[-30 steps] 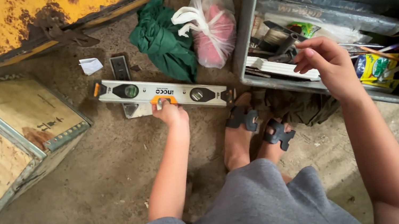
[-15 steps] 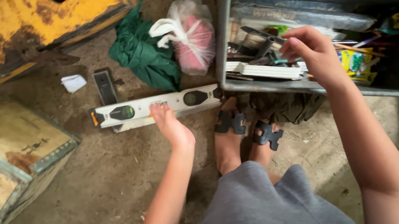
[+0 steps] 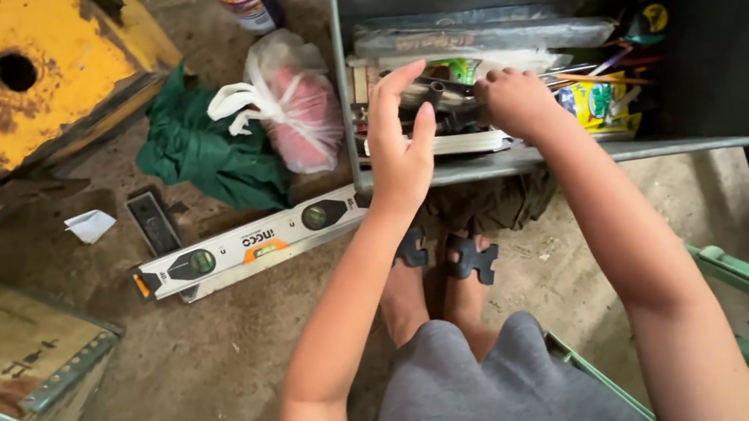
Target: Organize tools and items inside a metal toolbox.
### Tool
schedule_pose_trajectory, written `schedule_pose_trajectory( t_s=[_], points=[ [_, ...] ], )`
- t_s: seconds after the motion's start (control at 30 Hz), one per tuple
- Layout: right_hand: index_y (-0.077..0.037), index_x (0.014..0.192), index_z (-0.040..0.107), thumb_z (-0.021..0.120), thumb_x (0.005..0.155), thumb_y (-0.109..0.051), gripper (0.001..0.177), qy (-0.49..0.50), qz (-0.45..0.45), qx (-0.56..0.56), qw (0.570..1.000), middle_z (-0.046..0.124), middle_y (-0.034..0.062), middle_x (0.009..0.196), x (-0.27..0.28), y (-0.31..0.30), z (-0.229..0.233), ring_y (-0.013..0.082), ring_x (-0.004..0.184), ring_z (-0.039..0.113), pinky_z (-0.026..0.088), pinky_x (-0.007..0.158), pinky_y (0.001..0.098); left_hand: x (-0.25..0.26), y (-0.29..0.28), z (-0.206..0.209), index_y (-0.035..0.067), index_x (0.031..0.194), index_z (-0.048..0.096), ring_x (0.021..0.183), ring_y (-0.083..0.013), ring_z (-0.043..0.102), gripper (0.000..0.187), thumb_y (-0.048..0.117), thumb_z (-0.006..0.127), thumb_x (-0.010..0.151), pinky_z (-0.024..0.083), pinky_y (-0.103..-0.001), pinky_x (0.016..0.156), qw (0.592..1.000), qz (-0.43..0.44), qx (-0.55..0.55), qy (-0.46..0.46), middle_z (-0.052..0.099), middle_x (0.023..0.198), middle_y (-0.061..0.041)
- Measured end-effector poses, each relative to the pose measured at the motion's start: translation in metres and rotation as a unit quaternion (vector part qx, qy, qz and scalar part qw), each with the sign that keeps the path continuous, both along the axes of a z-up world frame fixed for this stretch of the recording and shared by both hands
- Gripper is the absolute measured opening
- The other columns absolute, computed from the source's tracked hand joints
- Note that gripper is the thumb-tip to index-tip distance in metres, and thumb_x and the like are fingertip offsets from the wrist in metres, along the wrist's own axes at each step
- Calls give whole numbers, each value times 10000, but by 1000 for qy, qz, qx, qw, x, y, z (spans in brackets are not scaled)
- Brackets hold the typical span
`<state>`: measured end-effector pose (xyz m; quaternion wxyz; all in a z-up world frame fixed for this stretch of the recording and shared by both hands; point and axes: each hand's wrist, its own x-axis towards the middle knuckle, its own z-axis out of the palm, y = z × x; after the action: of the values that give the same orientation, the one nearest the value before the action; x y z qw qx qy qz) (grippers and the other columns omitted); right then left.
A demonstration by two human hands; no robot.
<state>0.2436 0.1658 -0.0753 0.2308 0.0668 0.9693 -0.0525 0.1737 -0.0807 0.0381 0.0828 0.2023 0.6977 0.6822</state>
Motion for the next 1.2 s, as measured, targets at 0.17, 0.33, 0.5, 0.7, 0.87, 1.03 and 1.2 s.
schedule_pose_trajectory(
  t_s=[0.17,0.33,0.5,0.7,0.87,1.03,1.2],
  points=[
    [-153,1092,740,759,853,-255,262,-21,53,-61,997,674,132,1148,5,0,24,352,1072,653,505,908,495,4,5,-13,53,1389,563,1335,-250,569,379,46,603,1012,414,-389,1187,999,-12,-13,-34,596,1395,-98],
    [-37,986,712,796,866,-211,228,91,35,-207,974,677,156,1051,23,17,41,372,1050,629,507,916,448,5,-7,-37,30,1446,493,1364,-235,572,437,245,585,1077,403,-403,1197,994,23,35,-105,594,1453,-122],
    [-22,1046,677,734,951,-205,214,44,-92,-332,938,665,110,997,27,23,94,238,944,616,499,839,362,-2,-13,-24,-1,1548,350,1458,-290,484,649,466,480,1116,302,-433,1290,978,26,151,-145,503,1538,-186],
    [-29,1080,622,684,987,-179,187,76,-176,-643,742,610,-28,1076,33,9,118,82,996,532,440,884,256,-2,-5,-18,19,1646,236,1599,-295,291,926,736,318,1064,145,-447,1384,997,-38,65,-26,349,1694,-191],
    [-31,1129,645,692,1044,-128,138,134,-183,-718,658,606,-32,1002,23,-36,132,78,1011,539,441,922,248,23,25,-18,46,1679,197,1642,-301,237,1040,809,369,994,170,-460,1386,992,-127,16,-5,301,1721,-195],
    [-23,1121,688,770,895,-15,240,287,-108,-369,877,638,104,1022,7,-98,167,214,956,640,518,763,310,35,37,-41,42,1456,359,1129,-192,553,714,358,784,977,472,-370,1006,905,-83,279,-310,536,1255,-89],
    [-16,1141,669,758,891,-56,268,249,-23,-445,860,643,128,1127,1,-118,177,256,933,676,552,803,339,32,-27,-22,61,1303,522,1018,-96,584,384,245,725,1034,502,-272,940,946,-48,210,-243,598,1117,-6]
  ],
)
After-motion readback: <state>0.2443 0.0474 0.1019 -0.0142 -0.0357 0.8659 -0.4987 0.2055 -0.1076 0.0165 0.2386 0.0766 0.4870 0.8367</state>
